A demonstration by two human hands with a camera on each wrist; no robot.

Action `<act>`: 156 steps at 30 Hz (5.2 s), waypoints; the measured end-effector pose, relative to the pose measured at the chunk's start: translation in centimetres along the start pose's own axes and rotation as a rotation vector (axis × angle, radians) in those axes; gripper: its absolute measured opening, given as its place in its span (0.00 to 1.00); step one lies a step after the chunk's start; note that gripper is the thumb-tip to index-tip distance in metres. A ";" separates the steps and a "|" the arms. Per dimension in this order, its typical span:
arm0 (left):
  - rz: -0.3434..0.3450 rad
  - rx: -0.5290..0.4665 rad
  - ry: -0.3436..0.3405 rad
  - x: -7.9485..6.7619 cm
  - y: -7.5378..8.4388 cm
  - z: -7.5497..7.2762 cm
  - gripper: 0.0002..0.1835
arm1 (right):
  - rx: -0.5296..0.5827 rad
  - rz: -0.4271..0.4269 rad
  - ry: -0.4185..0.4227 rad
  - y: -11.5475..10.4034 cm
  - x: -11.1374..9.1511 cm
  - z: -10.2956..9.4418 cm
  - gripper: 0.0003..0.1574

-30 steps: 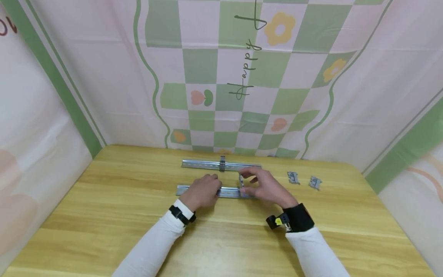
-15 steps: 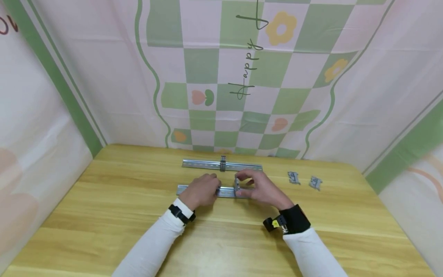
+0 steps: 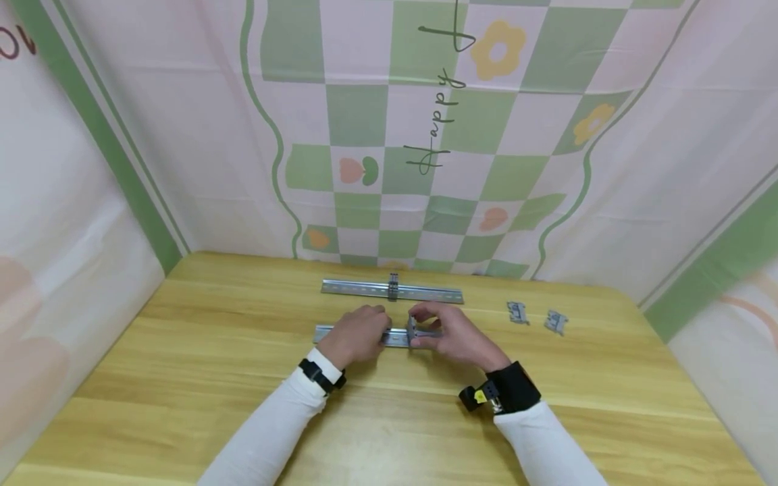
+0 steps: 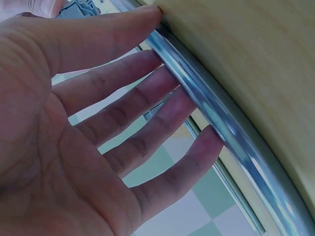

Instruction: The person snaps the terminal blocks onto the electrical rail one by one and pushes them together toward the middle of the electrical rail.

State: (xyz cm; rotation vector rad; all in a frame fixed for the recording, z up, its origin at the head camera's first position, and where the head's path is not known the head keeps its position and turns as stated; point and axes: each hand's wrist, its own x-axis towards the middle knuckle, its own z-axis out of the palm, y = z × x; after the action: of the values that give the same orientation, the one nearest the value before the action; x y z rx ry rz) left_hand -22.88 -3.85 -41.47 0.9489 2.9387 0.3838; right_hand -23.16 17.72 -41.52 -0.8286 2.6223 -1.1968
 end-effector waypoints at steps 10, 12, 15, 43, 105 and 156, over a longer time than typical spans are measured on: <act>0.001 -0.015 -0.006 0.0 0.0 -0.2 0.08 | 0.008 -0.008 -0.007 -0.1 0.0 0.6 0.30; 0.002 -0.016 -0.002 -0.1 0.1 -0.2 0.07 | 0.008 -0.004 -0.005 -0.1 0.1 0.6 0.30; 0.003 -0.013 0.006 -0.1 0.1 -0.2 0.06 | 0.004 0.005 -0.006 -0.2 0.1 0.6 0.31; -0.018 -0.074 -0.004 0.0 -0.1 -0.3 0.07 | -0.009 -0.011 -0.010 -0.2 1.7 1.1 0.31; -0.010 -0.060 0.019 0.2 0.0 -0.1 0.08 | 0.022 0.043 -0.034 -0.7 1.9 2.4 0.31; -0.022 -0.067 0.014 0.3 -0.1 0.1 0.07 | -0.020 0.025 -0.014 -1.1 1.8 2.6 0.30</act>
State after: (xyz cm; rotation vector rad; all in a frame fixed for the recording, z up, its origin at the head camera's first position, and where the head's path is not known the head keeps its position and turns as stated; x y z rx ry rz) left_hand -23.14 -3.74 -41.55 0.9090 2.9258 0.4866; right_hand -23.30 14.49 -42.30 -0.8026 2.6301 -1.1563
